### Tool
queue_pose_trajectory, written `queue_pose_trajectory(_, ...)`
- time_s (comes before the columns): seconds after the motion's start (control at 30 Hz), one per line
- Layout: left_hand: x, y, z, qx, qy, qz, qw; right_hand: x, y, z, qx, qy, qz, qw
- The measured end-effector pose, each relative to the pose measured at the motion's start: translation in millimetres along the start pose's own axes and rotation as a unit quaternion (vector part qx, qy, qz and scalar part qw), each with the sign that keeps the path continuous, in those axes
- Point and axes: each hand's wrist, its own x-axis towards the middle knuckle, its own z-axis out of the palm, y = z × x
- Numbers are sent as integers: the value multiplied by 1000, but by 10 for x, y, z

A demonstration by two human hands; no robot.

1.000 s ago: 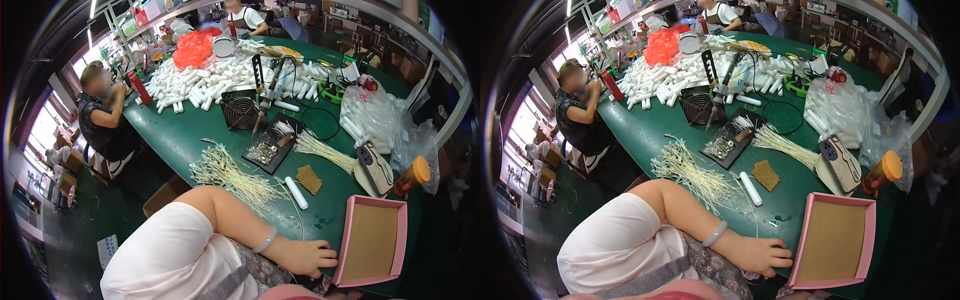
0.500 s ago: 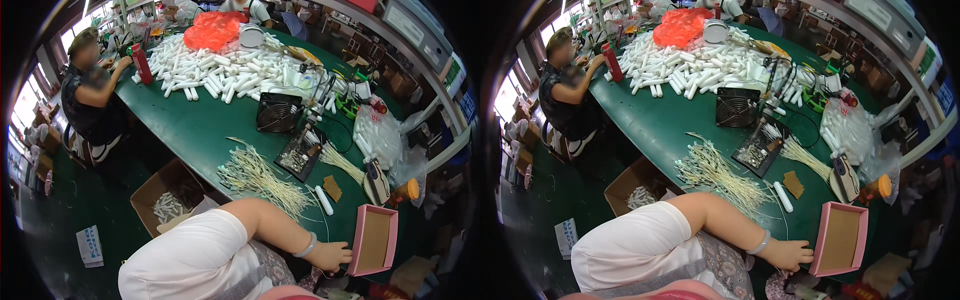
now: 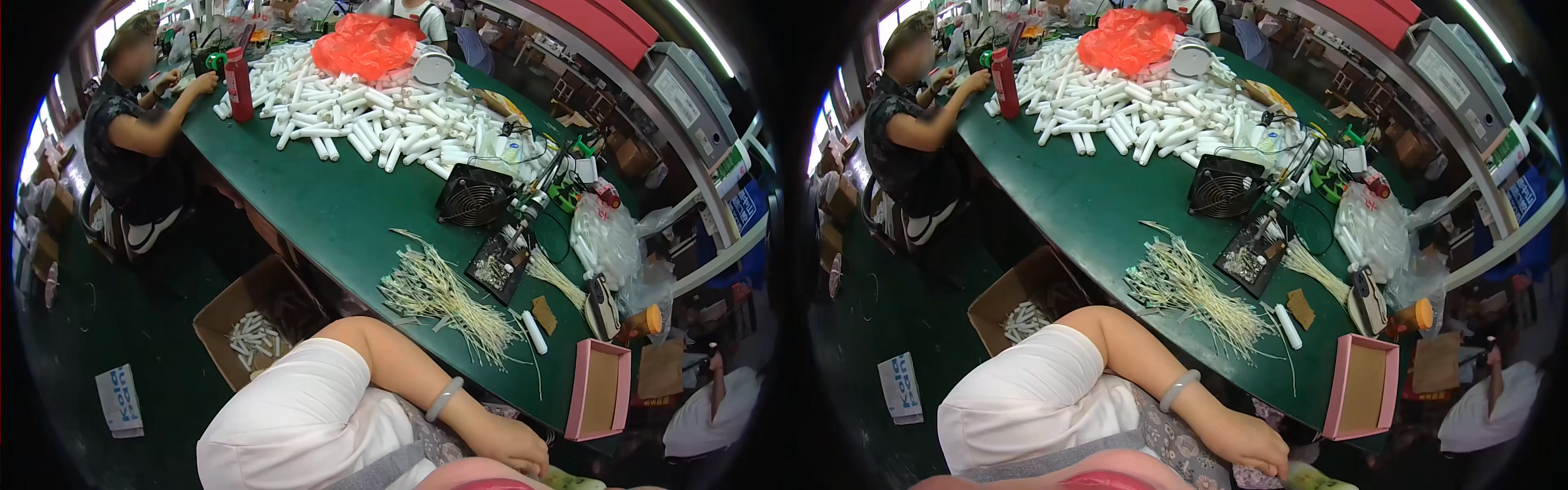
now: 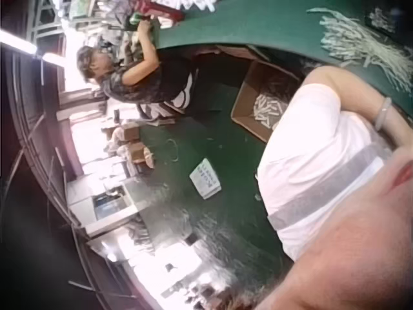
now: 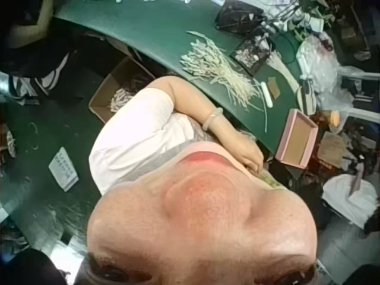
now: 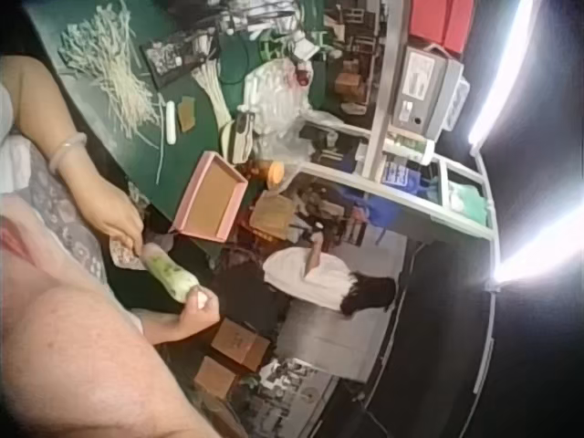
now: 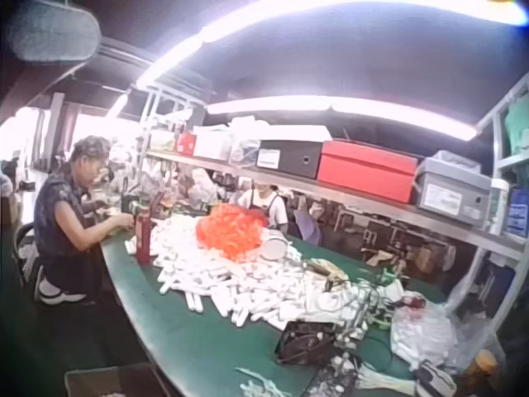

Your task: The person assembles electronic components by threading wires into plastic tubes and soldering the connections to the tubes using a soldering iron and solder wire.

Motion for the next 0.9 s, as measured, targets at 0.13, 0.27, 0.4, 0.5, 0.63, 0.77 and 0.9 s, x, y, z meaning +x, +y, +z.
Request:
queue_pose_trajectory(0.13,-116,87,-158,-157,87,-49,983,366,-632,263,26,-124,212,969)
queue_pose_trajectory(0.27,-212,382,-348,-149,109,-118,976,661,-591,418,169,-341,31,924)
queue_pose_trajectory(0.4,-345,429,-437,25,146,-82,986,951,-898,803,212,-268,-134,930)
queue_pose_trajectory(0.5,-419,443,-465,78,138,-113,981,1080,-1109,997,239,-267,-150,921)
queue_pose_trajectory(0.63,-610,464,-475,101,166,-111,975,1275,-1441,1186,162,-274,-200,927)
queue_pose_trajectory(0.77,-763,444,-582,124,167,-124,970,1396,-1609,1253,4,-260,-217,941)
queue_pose_trajectory(0.9,-852,422,-625,127,192,-112,967,1593,-1688,1333,17,-329,-239,913)
